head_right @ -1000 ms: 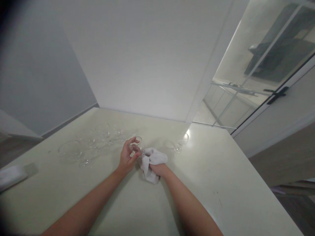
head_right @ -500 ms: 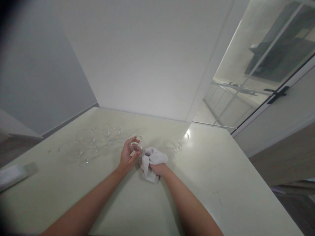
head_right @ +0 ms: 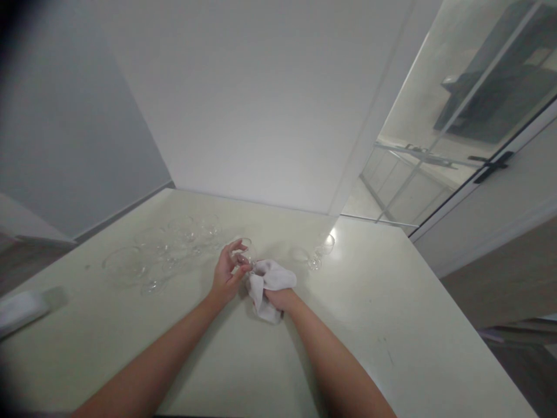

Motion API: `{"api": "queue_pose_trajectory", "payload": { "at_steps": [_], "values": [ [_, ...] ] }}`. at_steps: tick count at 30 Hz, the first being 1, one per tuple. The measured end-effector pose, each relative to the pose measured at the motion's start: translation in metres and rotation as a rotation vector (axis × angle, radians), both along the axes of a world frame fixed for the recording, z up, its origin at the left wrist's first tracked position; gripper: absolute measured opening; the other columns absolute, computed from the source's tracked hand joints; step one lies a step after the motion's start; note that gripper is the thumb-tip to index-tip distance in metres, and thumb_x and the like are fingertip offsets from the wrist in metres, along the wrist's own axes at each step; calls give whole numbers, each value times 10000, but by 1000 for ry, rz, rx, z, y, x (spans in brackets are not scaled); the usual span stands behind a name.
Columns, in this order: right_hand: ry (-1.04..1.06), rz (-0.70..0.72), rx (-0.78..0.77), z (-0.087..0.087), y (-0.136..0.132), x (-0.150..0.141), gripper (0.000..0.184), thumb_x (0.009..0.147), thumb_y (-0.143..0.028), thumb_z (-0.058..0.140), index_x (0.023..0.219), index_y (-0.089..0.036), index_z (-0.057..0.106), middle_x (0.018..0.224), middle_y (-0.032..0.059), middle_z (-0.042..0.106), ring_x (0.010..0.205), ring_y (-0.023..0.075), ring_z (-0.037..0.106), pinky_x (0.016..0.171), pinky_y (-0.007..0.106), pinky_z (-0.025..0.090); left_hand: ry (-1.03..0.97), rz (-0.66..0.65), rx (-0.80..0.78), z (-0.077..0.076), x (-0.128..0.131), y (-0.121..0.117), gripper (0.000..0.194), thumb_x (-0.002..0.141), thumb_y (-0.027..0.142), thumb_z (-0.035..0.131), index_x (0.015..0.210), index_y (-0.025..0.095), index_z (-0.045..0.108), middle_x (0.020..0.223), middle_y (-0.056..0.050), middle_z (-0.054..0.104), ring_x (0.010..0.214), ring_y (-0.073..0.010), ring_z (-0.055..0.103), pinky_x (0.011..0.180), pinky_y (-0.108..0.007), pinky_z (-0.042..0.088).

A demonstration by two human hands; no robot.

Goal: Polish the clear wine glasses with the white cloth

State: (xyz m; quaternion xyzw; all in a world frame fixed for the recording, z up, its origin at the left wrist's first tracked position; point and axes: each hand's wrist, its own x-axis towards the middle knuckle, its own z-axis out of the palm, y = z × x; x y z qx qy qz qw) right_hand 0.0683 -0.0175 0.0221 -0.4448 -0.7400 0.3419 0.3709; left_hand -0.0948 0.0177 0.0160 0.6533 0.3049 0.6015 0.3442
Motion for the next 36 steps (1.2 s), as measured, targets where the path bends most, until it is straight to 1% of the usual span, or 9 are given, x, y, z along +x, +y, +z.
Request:
{"api": "queue_pose_trajectory", "payload": {
  "at_steps": [4,8,12,15,18,23,27,33,36],
  "values": [
    [-60,13,27,-1,0,1,416,930,-460,414,1142,-196,655,1122,88,677,1088,256,600,1027,413,415,-8,-6,-12,2,0,-1,611,836,420,638,1361,229,389,1148,-80,505,706,-89,541,662,-251,491],
    [-89,18,42,-1,0,1,396,944,-425,389,1142,-207,654,1123,78,677,1081,235,603,1017,394,426,-8,-7,-34,3,1,-1,601,842,420,630,1358,226,390,1148,-85,508,704,-88,536,651,-242,488],
    [-119,9,31,1,-1,1,353,932,-379,422,1126,-202,657,1121,77,678,1070,230,605,1013,385,432,-11,-3,-52,5,1,-2,593,845,413,627,1355,220,393,1150,-90,510,707,-93,540,657,-252,494],
    [-133,12,23,3,-1,1,346,937,-370,410,1110,-211,663,1089,68,686,1030,221,618,996,376,448,-17,2,-51,7,1,-3,590,840,408,635,1347,217,399,1145,-87,517,699,-90,542,662,-254,494],
    [-141,13,37,3,-1,1,351,943,-369,391,1091,-215,669,1076,61,689,1039,217,612,1001,374,447,-23,-3,-52,7,1,-3,592,842,411,632,1349,217,395,1149,-90,516,693,-87,545,657,-251,496],
    [-190,15,72,-5,1,2,335,931,-352,413,1082,-204,673,1089,73,685,1102,232,586,1028,393,423,-19,10,-59,4,1,-1,594,838,391,644,1351,226,396,1142,-84,521,692,-83,547,653,-245,499],
    [-213,12,55,-9,1,4,352,939,-335,375,1100,-219,665,1140,68,671,1152,222,566,1065,399,397,-26,2,-69,2,1,0,595,842,398,637,1355,228,389,1146,-81,515,687,-80,543,656,-250,507],
    [-221,12,40,-12,2,6,344,936,-318,377,1098,-221,664,1149,66,671,1150,214,572,1074,397,391,-27,0,-75,4,1,-1,594,842,407,635,1352,229,389,1152,-80,511,687,-81,541,656,-257,509],
    [-227,7,36,-18,3,7,356,933,-335,382,1115,-198,656,1171,89,663,1161,229,568,1079,415,382,-21,4,-77,5,1,-2,595,837,411,639,1347,226,394,1150,-79,511,687,-83,539,658,-258,503]
  ]
}}
